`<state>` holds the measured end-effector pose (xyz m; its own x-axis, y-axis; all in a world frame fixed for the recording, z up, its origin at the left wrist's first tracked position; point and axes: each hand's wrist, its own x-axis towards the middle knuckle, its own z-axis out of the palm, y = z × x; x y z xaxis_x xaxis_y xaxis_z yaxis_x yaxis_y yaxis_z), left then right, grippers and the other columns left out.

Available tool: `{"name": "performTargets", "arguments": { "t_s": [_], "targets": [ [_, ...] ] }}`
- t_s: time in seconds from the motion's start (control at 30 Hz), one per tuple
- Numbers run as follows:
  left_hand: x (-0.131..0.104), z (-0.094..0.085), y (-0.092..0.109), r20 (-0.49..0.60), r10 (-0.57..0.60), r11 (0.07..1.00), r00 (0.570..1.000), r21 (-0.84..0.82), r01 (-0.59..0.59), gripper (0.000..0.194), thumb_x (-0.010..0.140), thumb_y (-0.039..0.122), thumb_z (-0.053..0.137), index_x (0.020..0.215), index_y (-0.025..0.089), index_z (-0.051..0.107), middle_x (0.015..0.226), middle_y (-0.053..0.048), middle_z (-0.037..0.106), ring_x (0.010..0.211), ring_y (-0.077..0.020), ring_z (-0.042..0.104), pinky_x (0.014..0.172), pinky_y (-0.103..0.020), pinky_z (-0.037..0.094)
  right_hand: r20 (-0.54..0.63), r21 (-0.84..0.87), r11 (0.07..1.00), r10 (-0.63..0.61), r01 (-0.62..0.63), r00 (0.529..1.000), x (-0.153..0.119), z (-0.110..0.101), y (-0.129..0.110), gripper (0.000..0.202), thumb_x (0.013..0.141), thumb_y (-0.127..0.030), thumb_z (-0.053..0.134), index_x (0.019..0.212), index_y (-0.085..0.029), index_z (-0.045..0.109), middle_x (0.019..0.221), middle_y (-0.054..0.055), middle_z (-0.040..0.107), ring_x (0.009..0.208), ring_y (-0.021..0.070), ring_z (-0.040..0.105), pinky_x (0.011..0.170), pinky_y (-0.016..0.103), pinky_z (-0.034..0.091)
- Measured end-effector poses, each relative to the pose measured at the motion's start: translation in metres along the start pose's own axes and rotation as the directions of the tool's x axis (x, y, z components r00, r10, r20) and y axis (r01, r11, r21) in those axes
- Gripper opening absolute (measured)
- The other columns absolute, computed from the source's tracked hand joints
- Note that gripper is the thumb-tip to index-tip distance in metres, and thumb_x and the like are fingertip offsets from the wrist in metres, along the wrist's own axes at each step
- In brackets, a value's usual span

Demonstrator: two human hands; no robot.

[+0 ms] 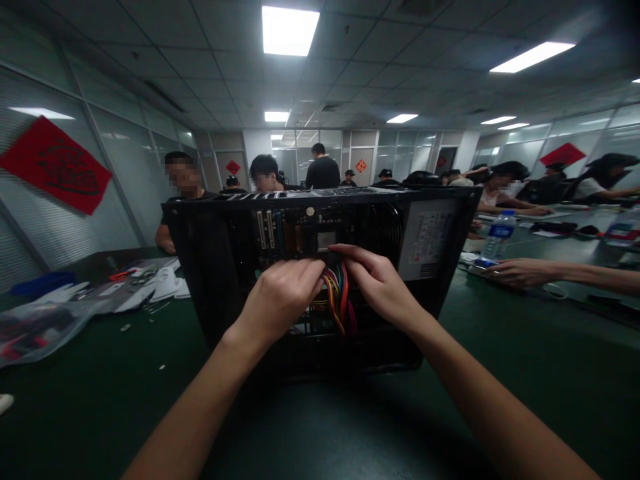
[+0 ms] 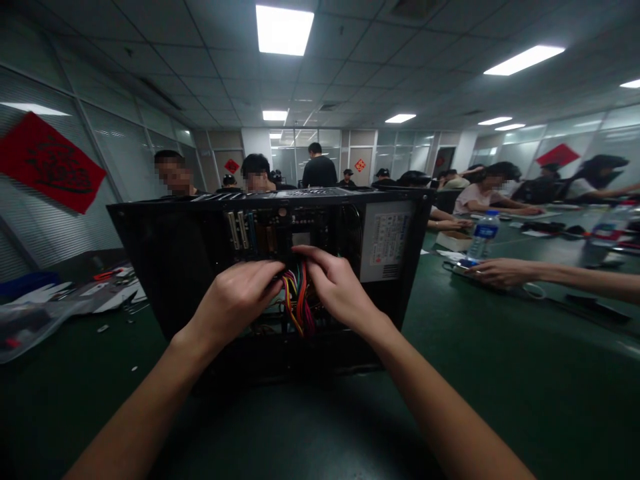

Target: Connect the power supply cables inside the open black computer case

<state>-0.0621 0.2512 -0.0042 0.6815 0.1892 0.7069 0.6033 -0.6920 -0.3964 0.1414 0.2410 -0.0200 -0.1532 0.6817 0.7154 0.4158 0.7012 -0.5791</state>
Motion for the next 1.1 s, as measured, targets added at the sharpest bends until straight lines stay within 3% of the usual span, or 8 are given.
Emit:
{"name": "performTargets", "arguments": {
  "t_s": [0.13, 0.23, 0.3, 0.4, 0.5, 0.6, 0.77, 1.1],
  "targets": [
    [-0.002, 0.003, -0.002, -0.027, -0.047, 0.996, 0.999, -0.073, 0.045, 0.019, 0.099, 0.020, 0.047, 0.107, 0.011, 0.062, 0.103, -0.011, 0.073, 0.092, -0.0207, 0.072, 0.084, -0.035, 0.059, 0.065, -0.306, 0.910, -0.273, 0.279, 0.960, -0.001, 0.001, 0.008, 0.052, 0.087, -0.009, 0.048, 0.137, -0.020, 0.054, 0.135, 0.013, 0.056, 0.126, 0.0261, 0.053, 0.109, 0.046, 0.044],
    [-0.003, 0.008, -0.002, 0.001, -0.066, 0.988, 0.998, -0.140, 0.066, 0.019, 0.098, 0.019, 0.048, 0.108, 0.012, 0.063, 0.103, -0.010, 0.073, 0.093, -0.0205, 0.072, 0.086, -0.035, 0.059, 0.103, -0.486, 0.788, -0.378, 0.378, 0.920, -0.002, 0.004, 0.013, 0.049, 0.088, -0.009, 0.051, 0.136, -0.019, 0.055, 0.133, 0.017, 0.055, 0.126, 0.0291, 0.051, 0.104, 0.047, 0.048],
    [-0.003, 0.013, -0.003, 0.014, -0.077, 0.981, 0.997, -0.175, 0.079, 0.018, 0.097, 0.018, 0.051, 0.107, 0.013, 0.064, 0.105, -0.009, 0.073, 0.095, -0.0204, 0.072, 0.087, -0.035, 0.059, 0.164, -0.575, 0.730, -0.340, 0.369, 0.926, -0.003, 0.005, 0.015, 0.043, 0.090, -0.008, 0.049, 0.131, -0.018, 0.058, 0.123, 0.016, 0.060, 0.118, 0.0281, 0.056, 0.098, 0.045, 0.052],
    [-0.006, 0.022, -0.009, 0.038, -0.119, 0.967, 0.992, -0.222, 0.124, 0.015, 0.093, 0.017, 0.058, 0.105, 0.015, 0.067, 0.108, -0.007, 0.073, 0.097, -0.0207, 0.071, 0.088, -0.035, 0.059, 0.285, -0.690, 0.672, -0.087, 0.268, 0.955, -0.006, 0.004, 0.022, 0.036, 0.092, -0.008, 0.047, 0.124, -0.017, 0.061, 0.111, 0.012, 0.065, 0.099, 0.0236, 0.064, 0.086, 0.037, 0.054],
    [-0.011, 0.035, -0.016, 0.098, -0.175, 0.941, 0.980, -0.275, 0.196, 0.015, 0.089, 0.015, 0.063, 0.103, 0.015, 0.069, 0.105, -0.007, 0.073, 0.098, -0.0210, 0.070, 0.088, -0.036, 0.059, 0.337, -0.763, 0.628, 0.188, 0.151, 0.922, -0.007, 0.002, 0.037, 0.026, 0.094, -0.010, 0.047, 0.111, -0.016, 0.066, 0.105, 0.011, 0.067, 0.090, 0.0215, 0.067, 0.079, 0.031, 0.052],
    [-0.014, 0.052, -0.016, 0.185, -0.255, 0.900, 0.949, -0.313, 0.303, 0.021, 0.089, 0.014, 0.063, 0.109, 0.016, 0.067, 0.107, -0.008, 0.072, 0.101, -0.0216, 0.069, 0.092, -0.037, 0.056, 0.352, -0.766, 0.638, 0.305, 0.085, 0.885, -0.006, -0.003, 0.055, 0.022, 0.094, -0.014, 0.049, 0.106, -0.014, 0.068, 0.110, 0.014, 0.068, 0.099, 0.0229, 0.066, 0.085, 0.029, 0.049],
    [-0.007, 0.082, -0.009, 0.381, -0.281, 0.840, 0.881, -0.346, 0.417, 0.013, 0.086, 0.016, 0.066, 0.099, 0.016, 0.068, 0.099, -0.005, 0.073, 0.095, -0.0195, 0.069, 0.087, -0.032, 0.054, 0.363, -0.754, 0.654, 0.328, 0.068, 0.872, -0.004, -0.008, 0.066, 0.023, 0.094, -0.016, 0.051, 0.109, -0.014, 0.068, 0.116, 0.016, 0.067, 0.109, 0.0251, 0.063, 0.090, 0.031, 0.045],
    [0.008, 0.102, -0.024, 0.504, -0.114, 0.944, 0.856, -0.213, 0.251, 0.008, 0.087, 0.014, 0.062, 0.087, 0.013, 0.070, 0.091, -0.007, 0.072, 0.090, -0.0195, 0.068, 0.080, -0.027, 0.051, 0.444, -0.656, 0.735, 0.192, 0.172, 0.875, -0.006, 0.001, 0.077, 0.019, 0.094, -0.023, 0.056, 0.108, -0.016, 0.067, 0.113, 0.010, 0.065, 0.105, 0.0224, 0.062, 0.088, 0.031, 0.043]
  ]
}}
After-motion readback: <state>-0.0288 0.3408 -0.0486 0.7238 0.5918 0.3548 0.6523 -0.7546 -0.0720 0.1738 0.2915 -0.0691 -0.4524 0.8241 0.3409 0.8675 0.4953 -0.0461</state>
